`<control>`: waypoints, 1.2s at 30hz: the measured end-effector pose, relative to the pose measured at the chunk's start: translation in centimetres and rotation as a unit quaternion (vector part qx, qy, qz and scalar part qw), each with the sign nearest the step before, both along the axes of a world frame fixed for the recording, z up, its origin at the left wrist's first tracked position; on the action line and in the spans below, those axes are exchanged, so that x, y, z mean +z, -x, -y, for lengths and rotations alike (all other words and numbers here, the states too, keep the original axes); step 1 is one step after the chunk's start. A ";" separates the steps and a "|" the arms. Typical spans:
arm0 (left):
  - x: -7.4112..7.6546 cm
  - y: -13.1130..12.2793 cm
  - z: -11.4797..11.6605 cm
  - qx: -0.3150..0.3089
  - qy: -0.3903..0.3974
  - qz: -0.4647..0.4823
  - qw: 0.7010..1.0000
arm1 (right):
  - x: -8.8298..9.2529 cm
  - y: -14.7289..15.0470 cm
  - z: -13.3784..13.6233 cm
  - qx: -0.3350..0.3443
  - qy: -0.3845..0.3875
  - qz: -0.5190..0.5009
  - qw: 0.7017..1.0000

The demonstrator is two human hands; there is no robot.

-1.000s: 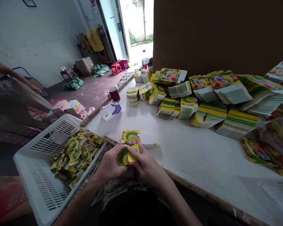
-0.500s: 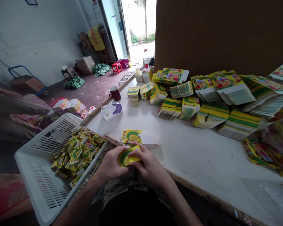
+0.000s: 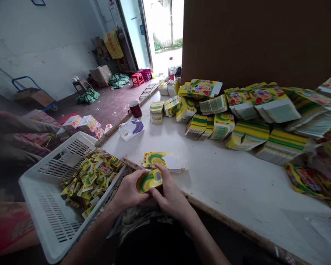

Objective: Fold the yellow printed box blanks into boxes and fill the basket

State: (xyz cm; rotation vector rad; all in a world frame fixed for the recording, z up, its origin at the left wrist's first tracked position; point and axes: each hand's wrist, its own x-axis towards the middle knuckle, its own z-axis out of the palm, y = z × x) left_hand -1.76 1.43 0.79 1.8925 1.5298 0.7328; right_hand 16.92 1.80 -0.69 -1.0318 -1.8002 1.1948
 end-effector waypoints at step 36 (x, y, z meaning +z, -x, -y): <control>-4.3 2.1 -0.3 0.237 0.336 0.537 0.737 | -3.1 1.0 -5.2 -0.166 -0.108 0.354 0.914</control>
